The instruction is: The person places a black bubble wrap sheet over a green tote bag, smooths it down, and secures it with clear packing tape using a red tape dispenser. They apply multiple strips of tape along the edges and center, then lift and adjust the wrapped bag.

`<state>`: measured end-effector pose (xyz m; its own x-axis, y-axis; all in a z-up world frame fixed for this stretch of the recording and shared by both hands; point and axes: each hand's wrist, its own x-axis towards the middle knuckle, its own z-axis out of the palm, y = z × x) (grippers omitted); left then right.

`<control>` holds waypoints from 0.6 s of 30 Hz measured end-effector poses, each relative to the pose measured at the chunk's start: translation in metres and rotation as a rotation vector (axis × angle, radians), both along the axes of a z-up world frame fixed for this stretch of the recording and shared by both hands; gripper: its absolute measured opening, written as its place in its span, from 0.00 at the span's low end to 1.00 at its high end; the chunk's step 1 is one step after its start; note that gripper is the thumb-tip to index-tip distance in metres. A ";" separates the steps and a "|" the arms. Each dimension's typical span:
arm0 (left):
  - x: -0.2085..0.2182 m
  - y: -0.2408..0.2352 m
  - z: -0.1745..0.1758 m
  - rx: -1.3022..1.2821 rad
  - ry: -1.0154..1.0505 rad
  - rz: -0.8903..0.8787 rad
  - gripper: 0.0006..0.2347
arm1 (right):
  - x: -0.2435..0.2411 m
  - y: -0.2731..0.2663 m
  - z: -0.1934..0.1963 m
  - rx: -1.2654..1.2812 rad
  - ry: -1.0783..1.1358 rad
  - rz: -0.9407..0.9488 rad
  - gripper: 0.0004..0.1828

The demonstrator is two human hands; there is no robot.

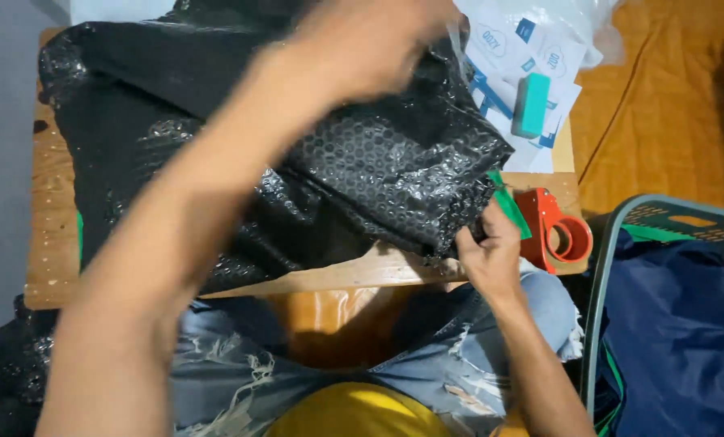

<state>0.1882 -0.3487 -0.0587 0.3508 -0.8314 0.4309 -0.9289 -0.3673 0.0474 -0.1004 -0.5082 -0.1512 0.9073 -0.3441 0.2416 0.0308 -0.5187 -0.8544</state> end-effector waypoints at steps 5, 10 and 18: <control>-0.076 -0.095 0.035 0.930 0.368 -0.136 0.29 | -0.002 0.003 0.007 -0.014 -0.048 0.090 0.06; -0.054 -0.092 0.027 0.774 0.094 -0.087 0.11 | -0.003 0.000 0.004 0.063 0.020 -0.011 0.09; -0.014 -0.080 -0.025 0.150 -0.581 0.036 0.19 | 0.004 0.007 0.002 0.124 0.063 -0.108 0.06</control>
<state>0.1737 -0.4285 -0.0834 0.1222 -0.8899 0.4394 -0.7736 -0.3627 -0.5196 -0.0963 -0.5008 -0.1488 0.8755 -0.4641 0.1350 -0.0752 -0.4067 -0.9104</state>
